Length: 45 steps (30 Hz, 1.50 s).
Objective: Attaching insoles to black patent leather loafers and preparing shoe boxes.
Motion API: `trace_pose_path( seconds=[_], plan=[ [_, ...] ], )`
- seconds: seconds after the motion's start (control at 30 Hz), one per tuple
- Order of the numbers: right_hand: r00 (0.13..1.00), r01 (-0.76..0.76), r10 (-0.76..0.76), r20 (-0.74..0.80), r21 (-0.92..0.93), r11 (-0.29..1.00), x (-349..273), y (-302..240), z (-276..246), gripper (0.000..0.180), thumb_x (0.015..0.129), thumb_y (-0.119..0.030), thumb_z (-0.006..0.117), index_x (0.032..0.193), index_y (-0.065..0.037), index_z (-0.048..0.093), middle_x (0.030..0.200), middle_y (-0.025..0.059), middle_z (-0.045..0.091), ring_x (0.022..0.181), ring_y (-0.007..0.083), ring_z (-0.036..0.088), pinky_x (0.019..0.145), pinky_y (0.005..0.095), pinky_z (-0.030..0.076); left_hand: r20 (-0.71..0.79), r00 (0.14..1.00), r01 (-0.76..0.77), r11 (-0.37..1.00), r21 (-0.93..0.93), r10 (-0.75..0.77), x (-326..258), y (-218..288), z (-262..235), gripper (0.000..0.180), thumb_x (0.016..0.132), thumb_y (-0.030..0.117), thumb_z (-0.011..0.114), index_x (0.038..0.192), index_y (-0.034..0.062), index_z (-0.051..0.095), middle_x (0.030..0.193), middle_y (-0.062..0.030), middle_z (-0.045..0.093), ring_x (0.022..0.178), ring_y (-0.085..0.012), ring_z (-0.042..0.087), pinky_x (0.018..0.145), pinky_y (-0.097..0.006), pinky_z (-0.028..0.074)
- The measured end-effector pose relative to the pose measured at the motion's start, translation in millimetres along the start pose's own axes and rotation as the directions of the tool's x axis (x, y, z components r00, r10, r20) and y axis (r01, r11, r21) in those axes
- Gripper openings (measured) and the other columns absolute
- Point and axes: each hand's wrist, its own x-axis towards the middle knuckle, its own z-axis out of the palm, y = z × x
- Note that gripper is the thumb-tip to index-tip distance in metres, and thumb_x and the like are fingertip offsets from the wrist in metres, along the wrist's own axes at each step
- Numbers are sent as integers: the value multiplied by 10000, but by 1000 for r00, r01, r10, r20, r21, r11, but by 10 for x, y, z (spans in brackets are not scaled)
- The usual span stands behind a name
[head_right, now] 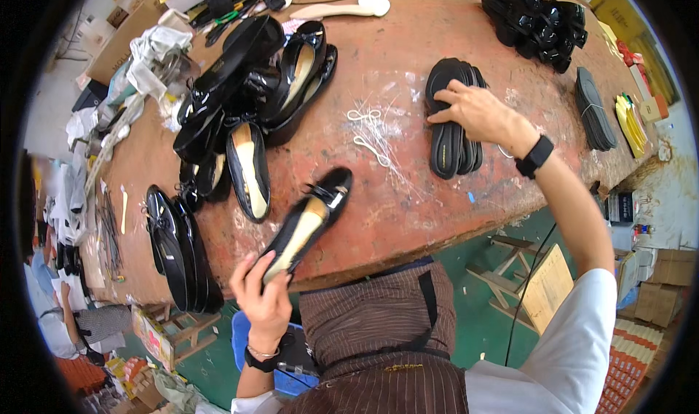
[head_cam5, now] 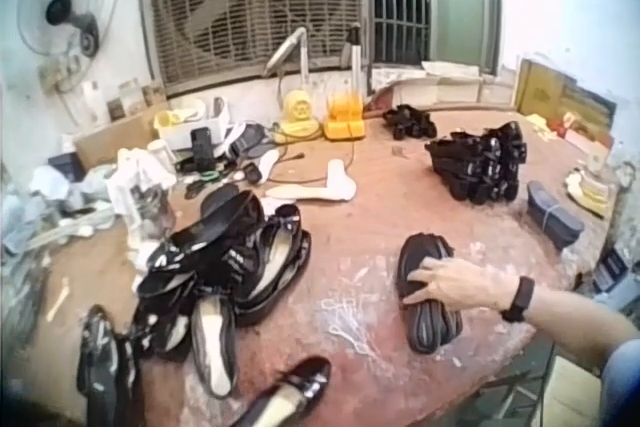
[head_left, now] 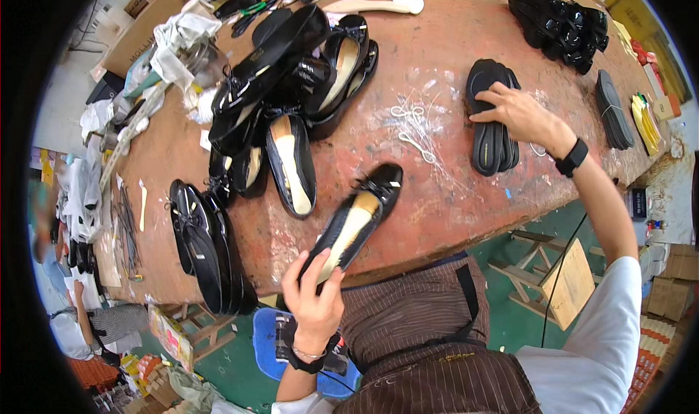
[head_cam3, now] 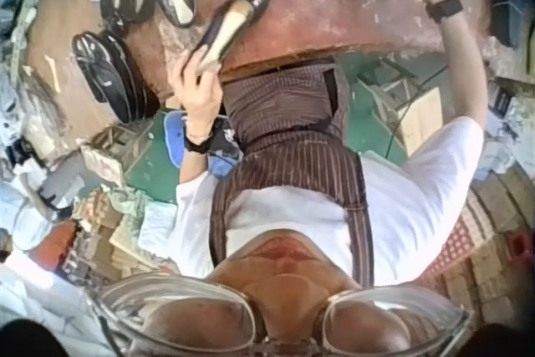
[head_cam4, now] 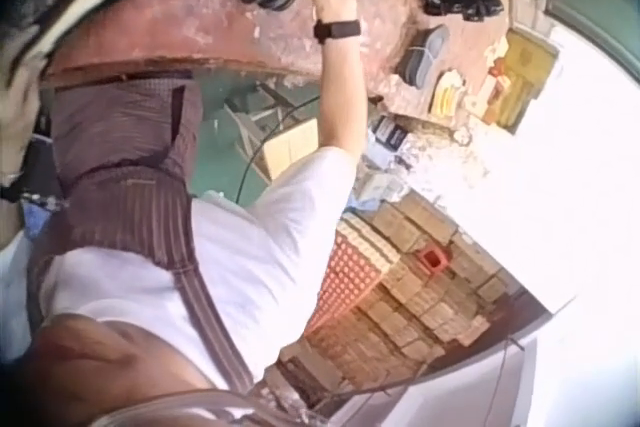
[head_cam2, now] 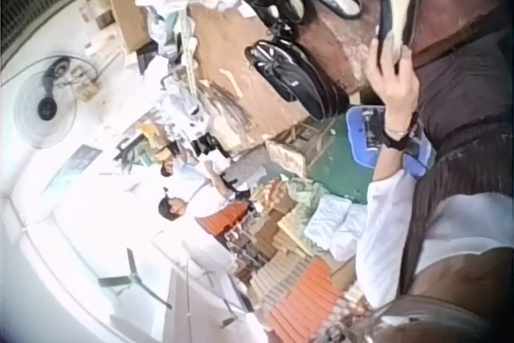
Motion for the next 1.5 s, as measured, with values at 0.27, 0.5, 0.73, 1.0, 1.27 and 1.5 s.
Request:
trace_pose_path(
  seconds=[0.27, 0.5, 0.73, 1.0, 1.27, 1.5],
  plan=[
    [973, 228, -232, -6, -147, 962, 104, 93, -129, 363, 736, -7, 676, 1074, -140, 695, 1225, 72, 577, 1161, 248, 547, 920, 330, 518, 105, 957, 272, 962, 13, -272, -260, -53, 162, 214, 720, 102, 824, 885, 50, 699, 1404, -210, 512, 1316, -440, 444, 1061, -499, 394],
    [978, 206, -207, 6, -151, 967, -163, 203, -153, 241, 739, 18, 610, 966, 23, 530, 1228, 189, 579, 1268, 365, 515, 1133, 446, 387, -27, 957, 264, 909, -322, -287, 129, -130, 519, 167, 738, 83, 811, 883, 39, 742, 1200, -162, 651, 1003, -314, 680, 838, -375, 553],
    [979, 181, -190, -71, -116, 977, -294, 272, -204, 191, 703, -25, 614, 854, 7, 502, 936, 168, 549, 1078, 347, 580, 1186, 468, 334, -86, 983, 141, 962, -234, -165, 1525, -43, 1154, 282, 845, 234, 734, 1068, 67, 695, 1244, -134, 613, 1100, -301, 617, 881, -394, 536],
    [573, -421, 584, -575, 404, 812, -450, -84, -544, 677, 710, -97, 610, 1362, 11, 462, 1142, 174, 581, 1055, 290, 581, 964, 401, 448, -6, 995, 99, 946, 308, -102, 2259, -409, 1150, 270, 843, 116, 665, 1094, 15, 648, 1012, -93, 570, 972, -276, 565, 786, -370, 524],
    [794, 216, 465, 393, 532, -819, -471, -1388, -439, 566, 877, -302, 509, 1327, 41, 505, 1031, 145, 629, 903, 222, 633, 779, 359, 556, 24, 987, 137, 908, 397, -159, 2421, -613, 1278, 182, 802, 234, 748, 874, 67, 736, 1096, -76, 559, 1104, -266, 499, 914, -458, 398],
    [811, 260, 402, 424, 355, -898, -898, -1824, 15, 653, 1023, -583, 364, 1245, 7, 536, 1005, 129, 640, 890, 245, 651, 756, 356, 574, 389, 835, 347, -175, -921, -389, 2485, -788, 674, 81, 1013, 182, 591, 944, 139, 591, 851, 83, 591, 784, -37, 609, 778, -225, 498]
  ],
)
